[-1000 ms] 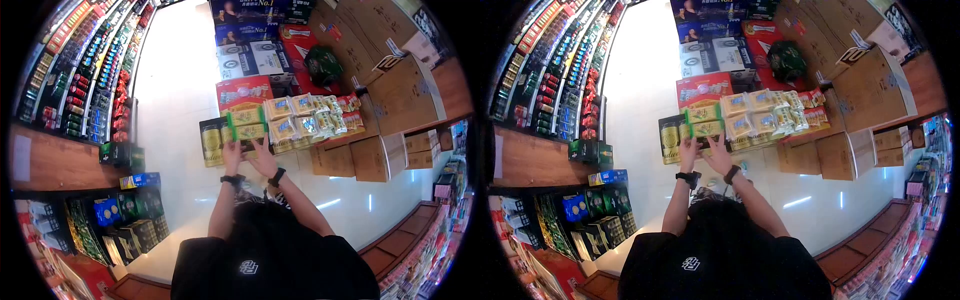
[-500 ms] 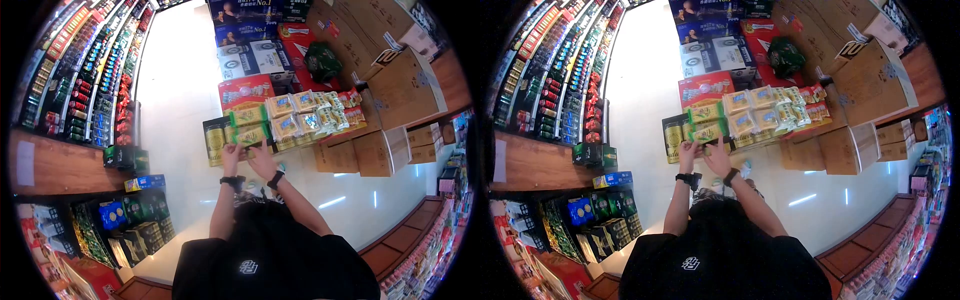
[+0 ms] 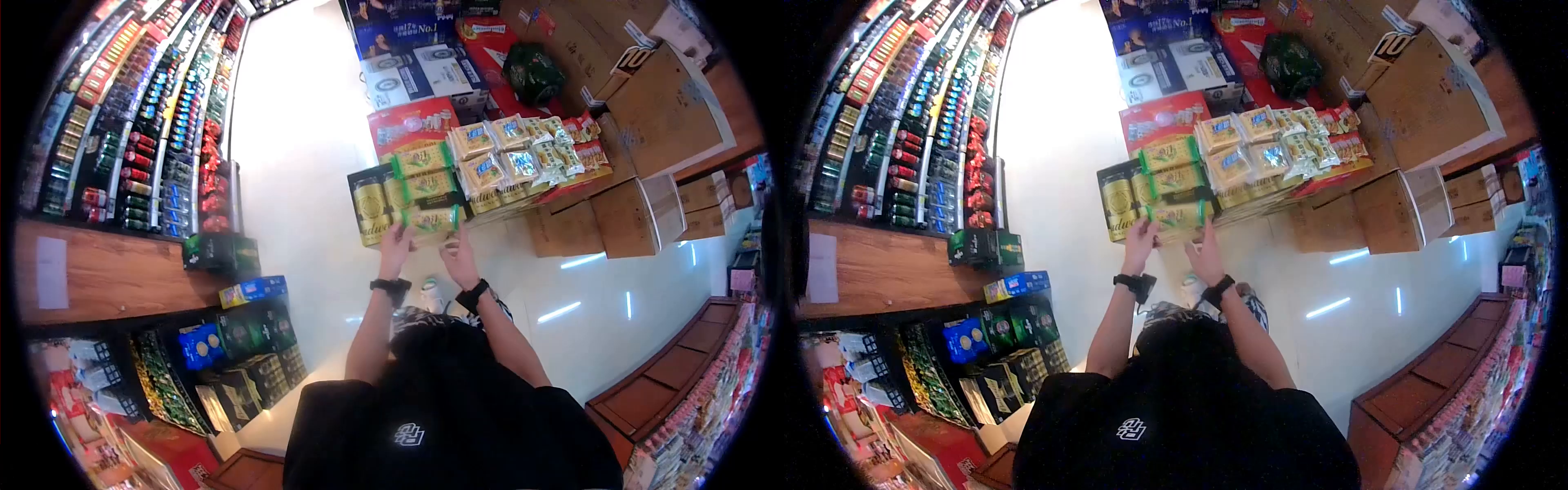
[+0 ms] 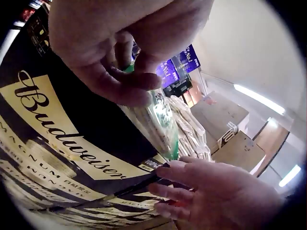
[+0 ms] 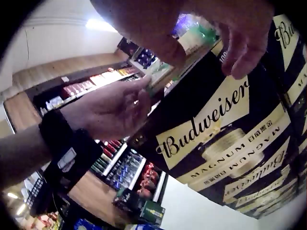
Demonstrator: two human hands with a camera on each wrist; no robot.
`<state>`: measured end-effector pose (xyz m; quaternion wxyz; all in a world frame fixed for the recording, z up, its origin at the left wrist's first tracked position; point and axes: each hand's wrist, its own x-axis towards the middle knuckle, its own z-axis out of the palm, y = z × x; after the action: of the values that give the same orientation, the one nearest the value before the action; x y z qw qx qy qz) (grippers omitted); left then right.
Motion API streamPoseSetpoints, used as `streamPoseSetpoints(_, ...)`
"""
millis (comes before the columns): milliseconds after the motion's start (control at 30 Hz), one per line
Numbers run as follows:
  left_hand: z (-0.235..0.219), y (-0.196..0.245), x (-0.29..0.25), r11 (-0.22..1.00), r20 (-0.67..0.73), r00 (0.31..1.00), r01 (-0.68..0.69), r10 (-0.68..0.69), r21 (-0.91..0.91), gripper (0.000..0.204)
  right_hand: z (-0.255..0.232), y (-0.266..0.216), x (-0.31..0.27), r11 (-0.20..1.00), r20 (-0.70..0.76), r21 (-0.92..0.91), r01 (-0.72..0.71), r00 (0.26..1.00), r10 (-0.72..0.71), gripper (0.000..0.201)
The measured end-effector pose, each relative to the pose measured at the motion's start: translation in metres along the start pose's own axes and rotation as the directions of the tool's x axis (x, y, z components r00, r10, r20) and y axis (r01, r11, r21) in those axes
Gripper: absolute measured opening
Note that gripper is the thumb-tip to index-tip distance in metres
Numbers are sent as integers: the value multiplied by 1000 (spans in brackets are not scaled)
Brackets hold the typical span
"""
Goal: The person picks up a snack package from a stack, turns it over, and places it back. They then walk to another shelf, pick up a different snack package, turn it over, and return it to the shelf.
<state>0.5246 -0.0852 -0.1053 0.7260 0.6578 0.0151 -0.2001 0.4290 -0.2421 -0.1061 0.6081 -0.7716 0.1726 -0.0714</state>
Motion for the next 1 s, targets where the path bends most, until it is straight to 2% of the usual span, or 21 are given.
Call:
streamPoseSetpoints(33,-2,-4,-1,999,15,1000,0,-1,45,20,-1,0,-1,1000,-7,10,18,1000,-18,84)
streamPoseSetpoints(100,-6,-7,-8,998,19,1000,-5,4,63,21,-4,1,-7,999,34,0,-42,999,42,75)
streamPoseSetpoints(133,-8,-8,-15,994,40,998,38,-43,99,23,-8,0,-12,999,22,7,-31,999,31,75)
streamPoseSetpoints(167,-8,-8,-24,987,63,994,83,-92,137,25,-13,1,-18,999,-11,-29,16,1000,-16,67)
streamPoseSetpoints(200,-8,-9,-32,987,82,993,73,-86,145,25,-19,1,-25,996,-50,-68,58,997,-61,58)
streamPoseSetpoints(233,-7,-11,-40,982,144,981,106,-129,156,28,-27,1,-33,996,-80,-66,58,995,-63,58)
streamPoseSetpoints(267,-5,-13,-47,975,211,962,140,-176,172,30,-37,3,-42,997,-44,-69,18,999,-21,48)
streamPoseSetpoints(300,1,-16,-54,966,278,934,175,-225,193,33,-47,5,-54,997,-10,-71,-25,1000,25,38)
streamPoseSetpoints(333,9,-19,-60,947,316,918,152,-241,282,37,-57,10,-66,997,-44,-66,-30,999,27,38)
streamPoseSetpoints(433,45,-30,-87,948,365,896,156,-254,277,39,-87,26,-110,992,-124,-79,-98,988,88,31)
streamPoseSetpoints(500,70,-40,-106,921,431,859,108,-276,373,43,-114,31,-154,988,-235,-95,-121,967,96,31)
streamPoseSetpoints(567,106,-41,-130,918,613,750,-21,-247,396,43,-140,24,-204,983,-314,-94,-156,942,120,32)
streamPoseSetpoints(633,137,-44,-163,897,681,655,-12,-328,443,42,-159,18,-262,974,-416,-75,-215,894,165,32)
streamPoseSetpoints(700,171,-42,-202,763,737,576,-279,-353,584,45,-175,17,-316,968,-487,-12,-252,847,214,33)
streamPoseSetpoints(733,185,-51,-220,755,765,530,-311,-367,578,45,-182,19,-343,950,-511,13,-313,814,276,33)
streamPoseSetpoints(800,203,-77,-255,747,850,477,-475,-226,465,49,-191,8,-390,945,-600,48,-322,748,285,33)
streamPoseSetpoints(900,229,-68,-317,800,906,350,-459,-237,387,50,-190,19,-457,944,-701,111,-311,649,296,40)
streamPoseSetpoints(967,240,-72,-348,771,922,271,-512,-275,380,50,-187,10,-496,948,-809,61,-312,541,230,50)
streamPoseSetpoints(1000,245,-75,-362,746,926,222,-549,-305,377,51,-185,13,-515,953,-815,120,-278,520,254,57)
